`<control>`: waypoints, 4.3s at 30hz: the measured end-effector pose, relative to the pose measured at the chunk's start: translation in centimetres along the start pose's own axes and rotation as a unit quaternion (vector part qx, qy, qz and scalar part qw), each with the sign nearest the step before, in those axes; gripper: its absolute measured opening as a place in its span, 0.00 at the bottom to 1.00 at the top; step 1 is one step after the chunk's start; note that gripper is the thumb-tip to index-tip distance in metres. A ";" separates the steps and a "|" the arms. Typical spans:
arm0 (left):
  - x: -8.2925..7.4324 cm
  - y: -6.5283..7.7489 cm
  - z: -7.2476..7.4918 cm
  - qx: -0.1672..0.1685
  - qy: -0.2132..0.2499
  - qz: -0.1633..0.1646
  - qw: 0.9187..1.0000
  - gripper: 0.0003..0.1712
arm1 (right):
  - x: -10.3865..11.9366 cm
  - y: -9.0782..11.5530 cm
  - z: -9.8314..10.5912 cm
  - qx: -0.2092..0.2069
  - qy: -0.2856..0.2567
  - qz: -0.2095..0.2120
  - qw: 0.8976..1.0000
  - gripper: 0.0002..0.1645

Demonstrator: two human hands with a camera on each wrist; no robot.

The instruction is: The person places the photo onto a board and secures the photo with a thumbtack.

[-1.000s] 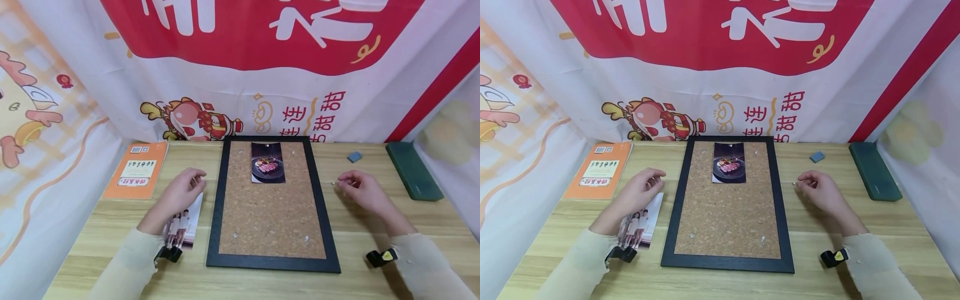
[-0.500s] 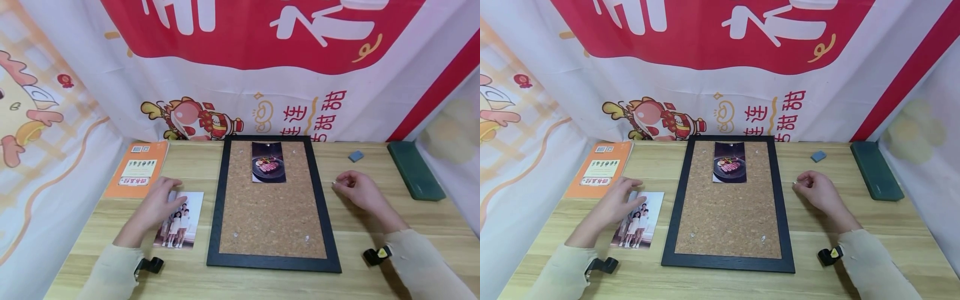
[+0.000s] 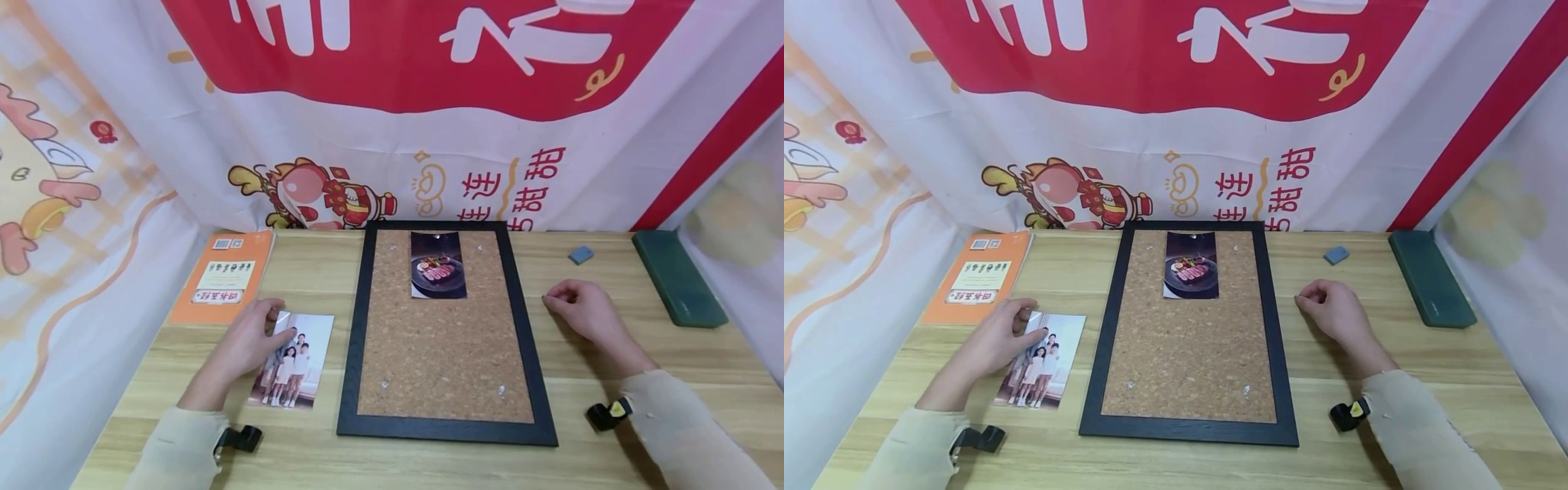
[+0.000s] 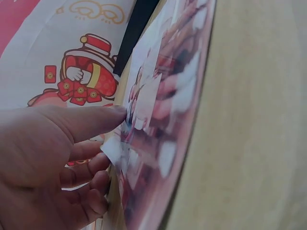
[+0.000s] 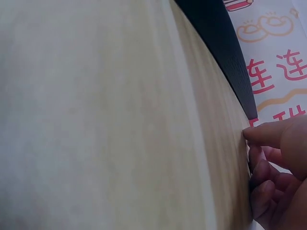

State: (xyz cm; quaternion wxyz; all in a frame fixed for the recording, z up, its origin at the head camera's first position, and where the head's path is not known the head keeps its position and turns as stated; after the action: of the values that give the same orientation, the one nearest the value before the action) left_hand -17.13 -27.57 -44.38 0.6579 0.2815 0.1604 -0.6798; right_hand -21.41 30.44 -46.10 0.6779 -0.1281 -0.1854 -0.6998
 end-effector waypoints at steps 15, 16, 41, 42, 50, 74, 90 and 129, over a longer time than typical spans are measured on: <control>1.3 0.5 0.8 -0.001 0.045 0.012 0.999 0.16 | 0.9 0.0 0.0 -0.013 -0.010 0.007 1.000 0.13; 1.3 0.6 1.0 -0.005 0.048 0.006 0.999 0.16 | 0.8 0.0 0.0 -0.015 -0.012 0.007 1.000 0.13; -0.3 2.6 6.1 -0.004 0.169 -0.015 0.986 0.28 | 1.5 2.4 1.3 0.044 -0.185 0.000 0.982 0.15; -0.6 2.6 6.1 -0.006 0.171 -0.016 0.985 0.28 | 1.6 2.5 1.4 0.047 -0.189 0.001 0.981 0.15; -2.3 2.2 5.6 0.000 0.230 -0.018 0.973 0.25 | 2.6 3.2 1.3 0.068 -0.240 0.031 0.968 0.16; -8.7 -1.6 -2.1 0.073 0.294 -0.033 0.952 0.23 | 5.4 4.3 0.7 0.029 -0.283 0.085 0.955 0.16; -12.1 -3.6 -6.7 0.103 0.342 -0.038 0.933 0.22 | 7.8 4.1 -0.6 0.116 -0.273 0.093 0.950 0.15; -16.4 -4.8 -11.2 0.124 0.263 -0.071 0.954 0.17 | 15.5 0.8 -5.5 0.214 -0.294 0.128 0.923 0.08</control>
State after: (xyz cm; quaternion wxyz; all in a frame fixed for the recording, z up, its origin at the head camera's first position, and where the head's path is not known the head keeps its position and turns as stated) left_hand -20.33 -7.35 -44.26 0.5026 0.5172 0.2618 -0.6414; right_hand -20.91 14.05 -44.27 0.6880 -0.2029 -0.5033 -0.4817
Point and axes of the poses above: each hand's wrist, its own y-axis away from the middle knuckle, its own z-axis out of the back of the hand, x = y × z, the point moved 5 cm from there along -y, towards the middle knuckle, and after that the axes turned 9 degrees about y, right-handed, at the moved point
